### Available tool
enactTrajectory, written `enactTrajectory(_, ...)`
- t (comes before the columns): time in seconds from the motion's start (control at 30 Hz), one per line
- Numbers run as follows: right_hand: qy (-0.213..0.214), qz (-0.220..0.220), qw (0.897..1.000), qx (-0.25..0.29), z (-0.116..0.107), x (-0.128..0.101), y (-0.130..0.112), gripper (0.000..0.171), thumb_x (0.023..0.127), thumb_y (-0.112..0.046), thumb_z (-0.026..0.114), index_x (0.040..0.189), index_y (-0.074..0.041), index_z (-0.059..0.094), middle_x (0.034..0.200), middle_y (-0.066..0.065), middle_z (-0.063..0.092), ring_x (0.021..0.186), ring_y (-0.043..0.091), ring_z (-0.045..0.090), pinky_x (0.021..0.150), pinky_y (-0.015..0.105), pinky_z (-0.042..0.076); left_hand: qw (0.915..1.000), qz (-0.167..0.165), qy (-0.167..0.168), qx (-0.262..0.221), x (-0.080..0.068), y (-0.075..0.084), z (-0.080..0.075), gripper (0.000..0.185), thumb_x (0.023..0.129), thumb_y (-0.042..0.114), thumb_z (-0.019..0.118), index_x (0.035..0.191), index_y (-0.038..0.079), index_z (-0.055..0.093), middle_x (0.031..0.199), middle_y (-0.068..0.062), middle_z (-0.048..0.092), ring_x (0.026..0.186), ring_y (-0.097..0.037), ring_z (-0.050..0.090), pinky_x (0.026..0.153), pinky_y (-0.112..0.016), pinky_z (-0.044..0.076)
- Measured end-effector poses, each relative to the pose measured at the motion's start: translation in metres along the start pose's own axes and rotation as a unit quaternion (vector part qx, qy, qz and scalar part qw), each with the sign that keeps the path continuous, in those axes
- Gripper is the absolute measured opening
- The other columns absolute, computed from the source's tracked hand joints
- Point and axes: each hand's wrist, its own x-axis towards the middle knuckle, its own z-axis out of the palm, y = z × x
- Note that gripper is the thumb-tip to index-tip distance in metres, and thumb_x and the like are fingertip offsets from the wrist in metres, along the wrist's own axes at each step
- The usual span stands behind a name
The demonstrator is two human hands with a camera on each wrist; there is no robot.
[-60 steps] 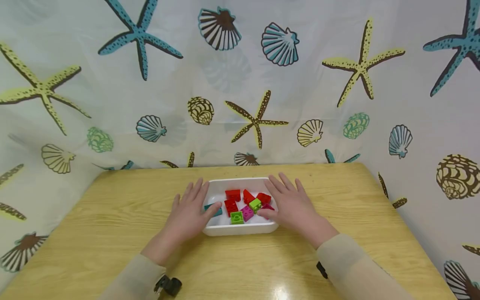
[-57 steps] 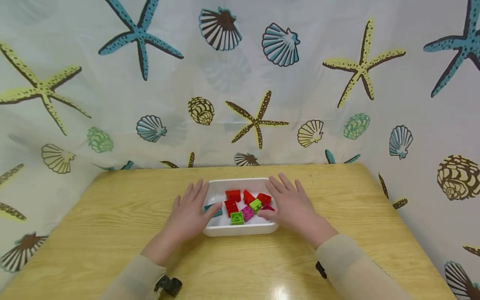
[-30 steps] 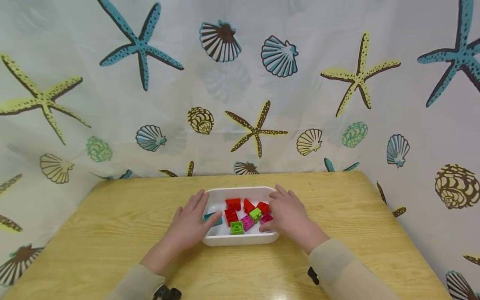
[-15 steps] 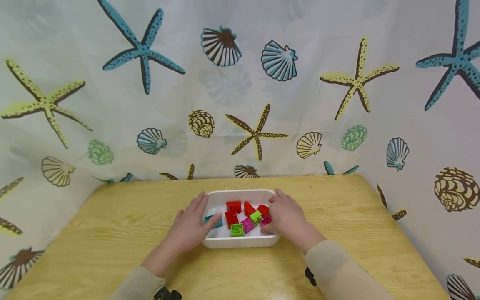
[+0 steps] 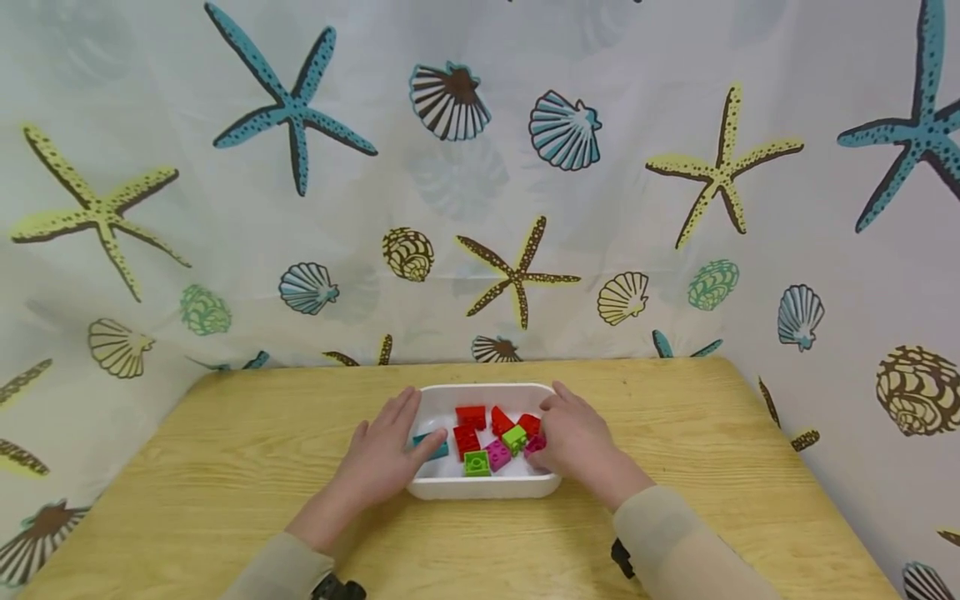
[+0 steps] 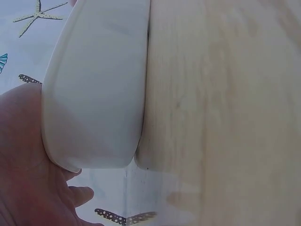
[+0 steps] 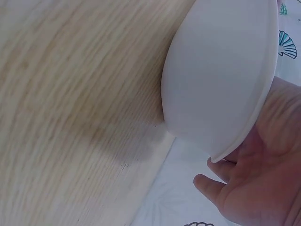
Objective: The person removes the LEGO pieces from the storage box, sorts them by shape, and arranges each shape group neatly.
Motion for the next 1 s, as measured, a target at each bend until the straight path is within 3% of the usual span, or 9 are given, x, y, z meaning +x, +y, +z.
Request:
enactTrajectory(0.63,0.037,0.006,0.997,0.062,-0.011,-0.015,0.005,0.023,0.088,-0.025,0.093,0.101,-0.008,0.084,0.153,0.016,0.063,0.164,0.04,0.028,0.126,0.063,0.036,1.0,-0.005,-0.002,0.004,-0.001,0.001,0.001,0.091,0.109,0.062,0.058,0.176,0.008,0.028,0.182,-0.014,0.023,0.167,-0.043,0.02,0.126,-0.08,0.014)
enactTrajectory(0.8,0.059,-0.001,0.996,0.071,-0.011,-0.021,0.005,0.021,0.091,-0.026,0.092,0.102,-0.01,0.085,0.146,0.016,0.066,0.16,0.042,0.036,0.122,0.062,0.042,1.0,-0.005,0.001,0.001,-0.002,0.0,0.001,0.09,0.109,0.062,0.058,0.175,0.007,0.029,0.182,-0.014,0.023,0.167,-0.043,0.02,0.126,-0.08,0.014)
enactTrajectory(1.0,0.103,0.0,0.992,0.074,-0.012,-0.03,0.007,0.023,0.092,-0.027,0.091,0.106,-0.012,0.084,0.13,0.013,0.068,0.136,0.04,0.054,0.109,0.059,0.055,1.0,-0.007,-0.001,0.001,-0.001,0.0,0.0,0.091,0.109,0.062,0.058,0.176,0.008,0.027,0.182,-0.014,0.023,0.166,-0.044,0.021,0.126,-0.08,0.014)
